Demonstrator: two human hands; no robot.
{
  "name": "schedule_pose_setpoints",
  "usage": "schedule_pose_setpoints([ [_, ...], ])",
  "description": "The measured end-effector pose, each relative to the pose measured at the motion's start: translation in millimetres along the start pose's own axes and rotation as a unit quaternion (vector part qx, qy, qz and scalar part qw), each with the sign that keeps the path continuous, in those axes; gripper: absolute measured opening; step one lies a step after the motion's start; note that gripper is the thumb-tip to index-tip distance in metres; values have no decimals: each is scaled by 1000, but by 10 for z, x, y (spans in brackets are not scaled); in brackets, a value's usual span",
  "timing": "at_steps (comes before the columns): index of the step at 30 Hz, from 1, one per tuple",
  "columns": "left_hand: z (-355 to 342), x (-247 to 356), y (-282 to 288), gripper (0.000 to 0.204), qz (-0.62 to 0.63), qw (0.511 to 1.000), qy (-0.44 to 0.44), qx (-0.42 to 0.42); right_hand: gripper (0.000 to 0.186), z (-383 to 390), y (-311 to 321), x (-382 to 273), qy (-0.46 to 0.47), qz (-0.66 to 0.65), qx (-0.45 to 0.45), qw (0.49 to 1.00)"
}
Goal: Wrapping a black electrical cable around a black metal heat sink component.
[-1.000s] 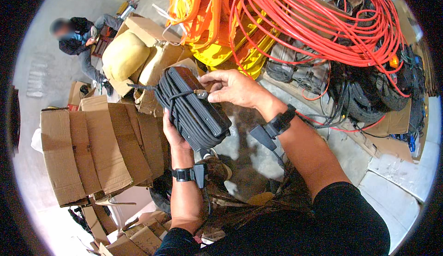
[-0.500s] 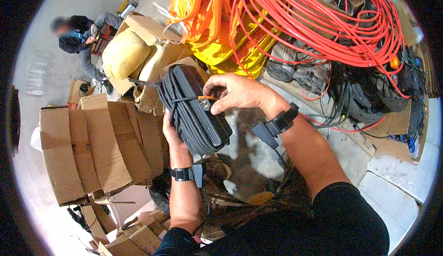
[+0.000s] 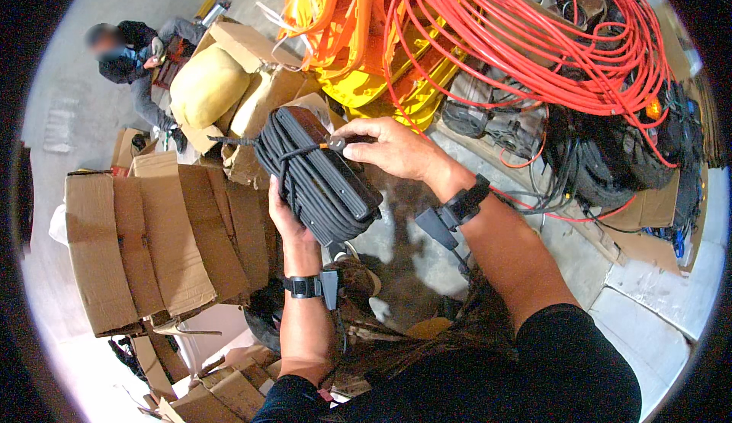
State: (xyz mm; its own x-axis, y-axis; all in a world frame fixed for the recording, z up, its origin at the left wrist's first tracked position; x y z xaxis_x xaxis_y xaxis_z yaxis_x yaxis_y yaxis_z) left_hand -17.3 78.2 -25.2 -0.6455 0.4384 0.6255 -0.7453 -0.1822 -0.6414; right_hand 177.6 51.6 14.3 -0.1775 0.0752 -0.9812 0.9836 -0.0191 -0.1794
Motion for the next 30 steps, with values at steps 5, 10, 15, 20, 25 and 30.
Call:
schedule_pose_setpoints([
  [5, -52, 0, 90, 44, 9, 999, -19, 28, 35, -34, 35, 173, -24, -31, 56, 998],
  [10, -19, 49, 2, 48, 16, 1000, -21, 14, 29, -34, 55, 137, -50, -65, 96, 992],
  [15, 34, 51, -60, 55, 39, 999, -30, 9, 20, -33, 67, 275, -107, -241, 174, 949],
  [20, 76, 50, -79, 55, 53, 996, -70, 16, 18, -42, 151, 363, -116, -270, 219, 931],
  [25, 157, 121, -165, 54, 78, 995, -66, 1, 16, -90, 200, 560, -141, -245, 213, 935],
  [30, 128, 295, -111, 53, 98, 989, -109, -6, 16, -106, 169, 540, -139, -252, 243, 926],
])
Point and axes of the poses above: each hand's wrist, its own z-axis away from the middle knuckle, its own y-axis out of the back of the hand, x = y × z, the point moved 6 cm from there along -z, towards the middle knuckle, and after that the axes turned 10 degrees about x, right-handed, at the moved point
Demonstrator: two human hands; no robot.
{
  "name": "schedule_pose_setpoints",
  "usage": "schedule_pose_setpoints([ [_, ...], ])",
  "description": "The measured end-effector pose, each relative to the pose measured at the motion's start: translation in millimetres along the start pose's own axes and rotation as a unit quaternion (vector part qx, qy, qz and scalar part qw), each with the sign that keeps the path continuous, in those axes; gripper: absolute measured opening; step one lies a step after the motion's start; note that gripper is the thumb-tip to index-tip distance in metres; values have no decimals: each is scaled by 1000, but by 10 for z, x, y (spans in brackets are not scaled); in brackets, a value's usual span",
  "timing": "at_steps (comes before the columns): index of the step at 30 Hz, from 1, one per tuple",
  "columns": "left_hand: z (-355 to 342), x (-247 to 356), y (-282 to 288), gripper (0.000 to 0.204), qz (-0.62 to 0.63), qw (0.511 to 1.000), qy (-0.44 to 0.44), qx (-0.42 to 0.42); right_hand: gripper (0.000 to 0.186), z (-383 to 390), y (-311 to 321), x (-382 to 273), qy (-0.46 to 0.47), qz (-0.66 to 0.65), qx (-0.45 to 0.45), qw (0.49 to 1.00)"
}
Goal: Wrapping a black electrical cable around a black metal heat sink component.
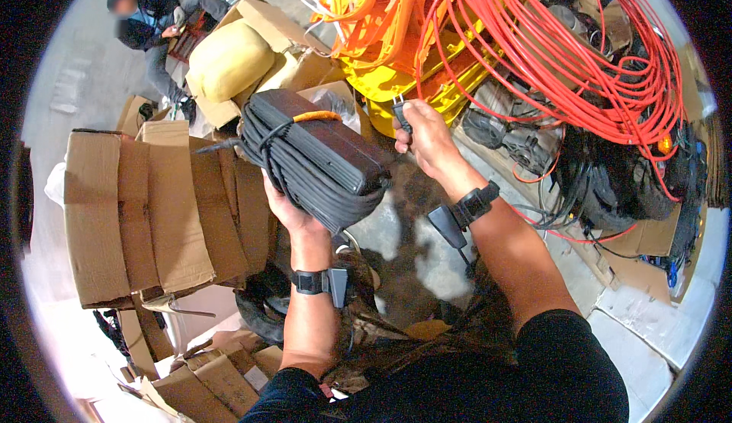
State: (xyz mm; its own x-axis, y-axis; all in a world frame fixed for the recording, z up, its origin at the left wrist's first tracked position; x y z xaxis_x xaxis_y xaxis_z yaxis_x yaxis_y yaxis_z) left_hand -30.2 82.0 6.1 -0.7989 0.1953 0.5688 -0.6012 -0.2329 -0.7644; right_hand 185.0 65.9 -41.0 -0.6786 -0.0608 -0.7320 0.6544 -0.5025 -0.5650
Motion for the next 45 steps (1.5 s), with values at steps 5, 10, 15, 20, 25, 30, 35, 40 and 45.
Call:
schedule_pose_setpoints([
  [5, -123, 120, 148, 48, -37, 999, -1, 20, 30, 110, -102, -197, 75, 32, -72, 994],
  [10, -169, 113, 170, 43, -109, 994, 1, 14, 35, 190, -125, -221, 130, 94, -85, 983],
  [15, -187, 12, 219, 41, -159, 987, 7, 11, 34, 237, -166, -304, 169, 103, -77, 977],
  [20, -189, -69, 233, 38, -217, 976, -3, 23, 36, 226, -130, -239, 215, 179, -75, 957],
  [25, -145, -84, 227, 31, -244, 967, -38, 56, 41, 362, -228, -180, 224, 287, -91, 927],
  [30, -218, -90, 361, 36, -319, 937, -85, 117, 45, 330, -255, 105, 189, 332, -110, 918],
  [35, -210, -90, 385, 43, -312, 941, -52, 122, 65, 408, -272, 103, 175, 400, -126, 891],
  [40, -216, -92, 375, 45, -311, 942, -41, 120, 65, 323, -218, 158, 112, 343, -148, 921],
  [45, -245, -141, 448, 45, -366, 922, -40, 120, 56, 256, -176, 119, 226, 441, -158, 854],
])
Point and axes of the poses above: each hand's wrist, its own z-axis away from the middle knuckle, its own y-axis out of the back of the hand, x = y × z, the point moved 6 cm from there along -z, towards the middle knuckle, and after that the axes turned 10 degrees about x, right-handed, at the moved point
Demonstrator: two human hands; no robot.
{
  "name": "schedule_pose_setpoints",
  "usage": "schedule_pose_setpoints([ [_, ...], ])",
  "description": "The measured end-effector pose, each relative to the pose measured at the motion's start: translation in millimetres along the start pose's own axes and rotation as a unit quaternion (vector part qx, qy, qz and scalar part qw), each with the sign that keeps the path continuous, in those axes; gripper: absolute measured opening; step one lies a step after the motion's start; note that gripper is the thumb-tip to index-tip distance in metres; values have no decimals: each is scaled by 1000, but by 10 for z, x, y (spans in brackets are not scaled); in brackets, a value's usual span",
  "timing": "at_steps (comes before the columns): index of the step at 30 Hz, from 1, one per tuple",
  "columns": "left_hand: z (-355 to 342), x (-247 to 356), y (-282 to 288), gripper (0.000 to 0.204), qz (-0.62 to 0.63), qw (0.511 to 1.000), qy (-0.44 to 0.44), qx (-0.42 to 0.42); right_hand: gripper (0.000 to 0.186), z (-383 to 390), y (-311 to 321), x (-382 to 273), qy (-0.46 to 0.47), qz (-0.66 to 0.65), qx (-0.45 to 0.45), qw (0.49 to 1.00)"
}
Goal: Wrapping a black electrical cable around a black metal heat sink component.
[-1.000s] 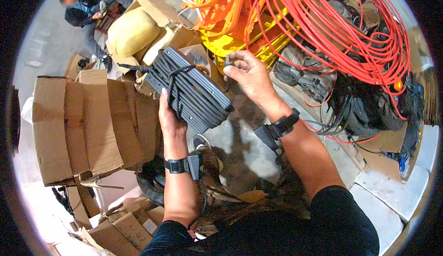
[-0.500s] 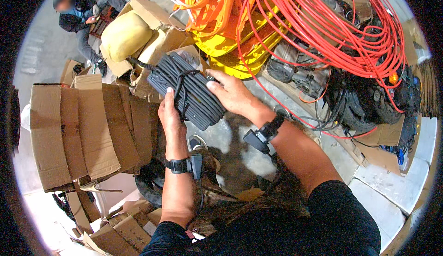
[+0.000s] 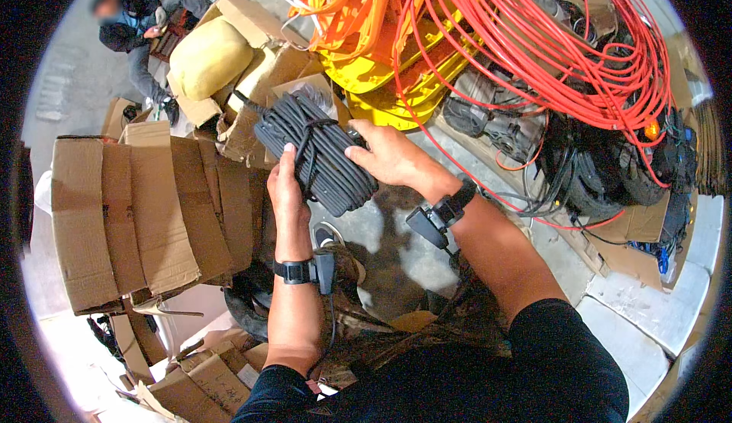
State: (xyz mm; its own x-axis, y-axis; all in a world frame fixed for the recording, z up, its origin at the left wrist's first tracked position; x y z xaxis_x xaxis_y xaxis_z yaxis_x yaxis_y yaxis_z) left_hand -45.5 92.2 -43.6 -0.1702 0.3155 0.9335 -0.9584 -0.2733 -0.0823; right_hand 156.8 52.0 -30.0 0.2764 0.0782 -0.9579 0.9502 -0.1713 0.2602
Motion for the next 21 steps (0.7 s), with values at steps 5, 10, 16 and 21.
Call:
schedule_pose_setpoints([
  [5, 39, 17, -32, 49, -65, 998, -25, 1, 46, 16, 20, -54, -13, 135, -40, 990],
  [10, 1, 59, 38, 56, -93, 991, -89, 30, 46, 17, 44, -70, -25, 78, -14, 997],
  [16, 113, 308, 49, 53, 59, 979, -188, -56, 40, -58, 104, -63, -106, -217, -7, 970],
  [21, 129, 368, 10, 56, 151, 976, -137, -78, 42, -69, 243, 14, -119, -259, 38, 958],
])
Point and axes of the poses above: each hand's wrist, its own z-axis away from the middle knuckle, its own y-axis out of the back of the hand, x = y × z, the point moved 6 cm from there along -z, towards the middle knuckle, and after that the axes turned 10 degrees about x, right-handed, at the moved point
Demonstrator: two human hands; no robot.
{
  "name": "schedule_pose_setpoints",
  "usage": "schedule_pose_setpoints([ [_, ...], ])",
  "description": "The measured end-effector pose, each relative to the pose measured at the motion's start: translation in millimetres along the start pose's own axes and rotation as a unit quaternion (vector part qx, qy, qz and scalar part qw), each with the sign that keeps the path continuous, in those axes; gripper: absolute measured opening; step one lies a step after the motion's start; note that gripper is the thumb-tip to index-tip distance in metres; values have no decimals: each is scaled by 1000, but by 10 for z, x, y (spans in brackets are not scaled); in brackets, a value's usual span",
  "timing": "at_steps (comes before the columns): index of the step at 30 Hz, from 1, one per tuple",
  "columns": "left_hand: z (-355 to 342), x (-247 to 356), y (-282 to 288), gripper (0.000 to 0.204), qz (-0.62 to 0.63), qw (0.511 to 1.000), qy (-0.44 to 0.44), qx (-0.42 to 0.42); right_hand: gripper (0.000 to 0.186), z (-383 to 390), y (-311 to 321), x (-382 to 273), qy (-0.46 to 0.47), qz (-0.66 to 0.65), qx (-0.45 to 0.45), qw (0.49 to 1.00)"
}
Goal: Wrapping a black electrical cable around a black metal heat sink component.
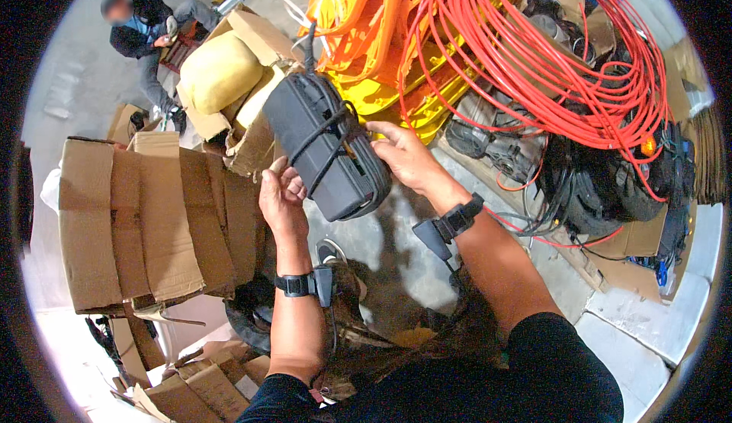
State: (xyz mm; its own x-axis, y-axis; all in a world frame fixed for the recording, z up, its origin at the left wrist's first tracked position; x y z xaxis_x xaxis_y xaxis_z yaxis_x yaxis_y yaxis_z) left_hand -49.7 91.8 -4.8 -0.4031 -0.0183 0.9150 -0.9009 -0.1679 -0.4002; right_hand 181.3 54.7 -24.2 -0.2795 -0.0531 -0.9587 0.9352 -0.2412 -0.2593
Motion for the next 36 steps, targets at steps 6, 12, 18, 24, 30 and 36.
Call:
schedule_pose_setpoints([
  [6, 41, -88, -88, 55, -55, 994, 97, -1, 42, -23, 37, -29, -25, -73, 4, 997],
  [12, 20, -189, -30, 59, -118, 987, 102, -25, 36, 47, 37, -84, -60, -243, -36, 968],
  [18, 48, -210, -101, 58, -122, 986, 103, -39, 46, 10, 230, 111, -67, -443, -92, 889],
  [24, 80, -264, -146, 54, -112, 985, 114, -71, 45, 41, 404, -43, 49, -241, -39, 969],
  [30, 171, -235, -287, 65, -125, 978, 82, -143, 44, 52, 355, -135, 161, -45, 10, 986],
  [36, 232, -330, -363, 90, 83, 957, 170, -222, 40, -37, 258, 6, -59, -131, -29, 989],
])
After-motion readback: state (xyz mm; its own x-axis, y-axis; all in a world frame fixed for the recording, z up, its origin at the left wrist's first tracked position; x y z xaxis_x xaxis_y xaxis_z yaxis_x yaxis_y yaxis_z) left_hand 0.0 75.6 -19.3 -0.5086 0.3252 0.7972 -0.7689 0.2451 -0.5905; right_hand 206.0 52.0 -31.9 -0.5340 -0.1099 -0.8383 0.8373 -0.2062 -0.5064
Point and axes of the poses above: each hand's wrist, its own z-axis away from the middle knuckle, its own y-axis out of the back of the hand, x = y × z, the point moved 6 cm from there along -z, towards the middle knuckle, and after that the axes turned 10 degrees about x, right-handed, at the moved point
